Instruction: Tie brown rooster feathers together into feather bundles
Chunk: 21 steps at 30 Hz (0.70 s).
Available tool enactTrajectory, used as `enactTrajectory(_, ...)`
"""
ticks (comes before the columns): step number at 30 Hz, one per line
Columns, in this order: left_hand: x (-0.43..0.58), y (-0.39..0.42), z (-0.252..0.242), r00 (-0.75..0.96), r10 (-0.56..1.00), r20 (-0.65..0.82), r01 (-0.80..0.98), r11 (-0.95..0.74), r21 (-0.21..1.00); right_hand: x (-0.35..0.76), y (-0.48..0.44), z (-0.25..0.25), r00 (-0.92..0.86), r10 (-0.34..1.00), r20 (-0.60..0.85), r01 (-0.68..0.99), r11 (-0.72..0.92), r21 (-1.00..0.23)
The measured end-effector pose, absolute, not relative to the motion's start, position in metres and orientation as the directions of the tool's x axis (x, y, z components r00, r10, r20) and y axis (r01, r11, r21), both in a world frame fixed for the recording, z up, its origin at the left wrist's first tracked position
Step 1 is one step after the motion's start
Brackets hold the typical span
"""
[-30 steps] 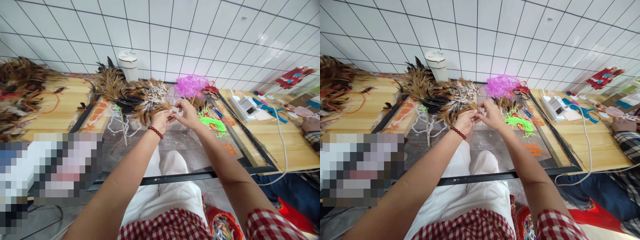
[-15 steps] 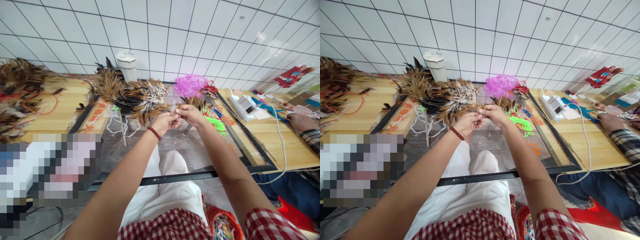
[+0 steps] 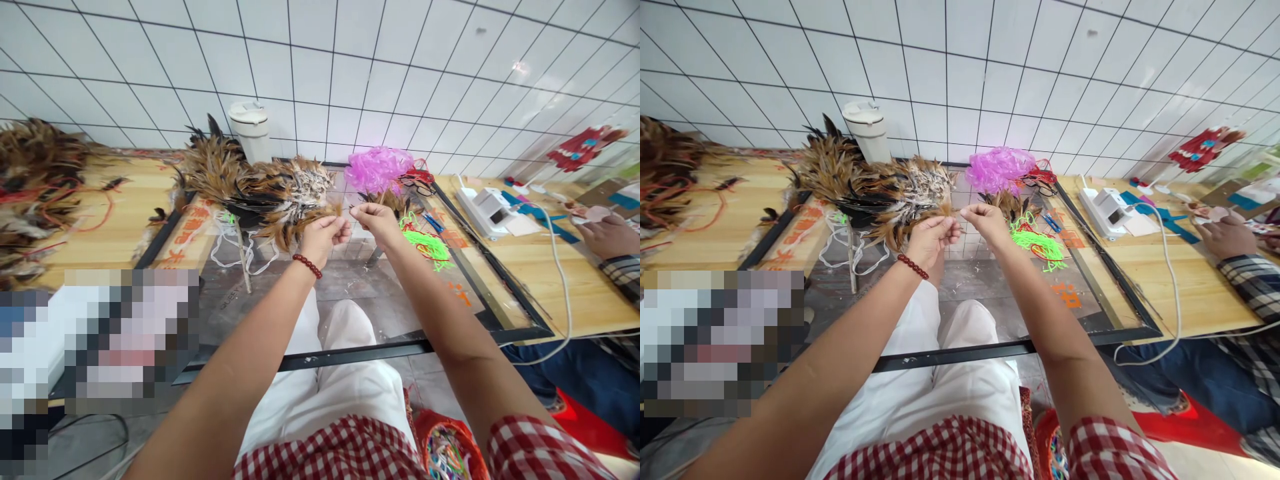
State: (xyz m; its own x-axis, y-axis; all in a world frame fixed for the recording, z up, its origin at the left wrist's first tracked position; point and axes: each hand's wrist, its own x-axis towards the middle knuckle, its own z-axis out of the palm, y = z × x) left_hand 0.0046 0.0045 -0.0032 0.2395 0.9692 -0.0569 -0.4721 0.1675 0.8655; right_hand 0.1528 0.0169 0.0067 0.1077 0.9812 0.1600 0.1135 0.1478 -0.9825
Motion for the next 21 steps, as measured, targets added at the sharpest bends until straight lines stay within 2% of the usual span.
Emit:
enactTrajectory(2, 0.002, 0.006, 0.0, 0.132, 0.989, -0.062, -0.542, 0.125, 0.831, 0.16, 0.02, 0.002, 0.12, 0.971, 0.208, 0.34, 0.156, -0.927)
enactTrajectory(4, 0.001, 0.007, 0.001, 0.058, 0.995, -0.081, -0.585, 0.099, 0.805, 0.165, 0.022, -0.003, 0.078, 0.969, 0.234, 0.573, 0.149, -0.806)
enactTrajectory(7, 0.001, 0.01, 0.002, 0.004, 0.993, -0.116, -0.607, 0.094, 0.789, 0.164, 0.022, -0.009, -0.024, 0.96, 0.279, 0.767, 0.197, -0.611)
enactTrajectory(11, 0.002, 0.012, 0.0, -0.033, 0.989, -0.141, -0.605, 0.093, 0.791, 0.154, 0.019, -0.015, -0.113, 0.919, 0.378, 0.793, 0.312, -0.524)
enactTrajectory(14, 0.003, 0.012, -0.001, -0.049, 0.988, -0.147, -0.608, 0.087, 0.789, 0.153, 0.018, -0.016, -0.125, 0.913, 0.389, 0.816, 0.318, -0.483)
enactTrajectory(19, 0.002, 0.012, -0.002, -0.032, 0.991, -0.127, -0.608, 0.081, 0.79, 0.162, 0.022, -0.013, 0.063, 0.899, 0.434, 0.836, 0.189, -0.514)
enactTrajectory(21, 0.002, 0.012, -0.003, -0.041, 0.991, -0.125, -0.606, 0.075, 0.792, 0.162, 0.022, -0.013, 0.095, 0.884, 0.458, 0.818, 0.192, -0.542)
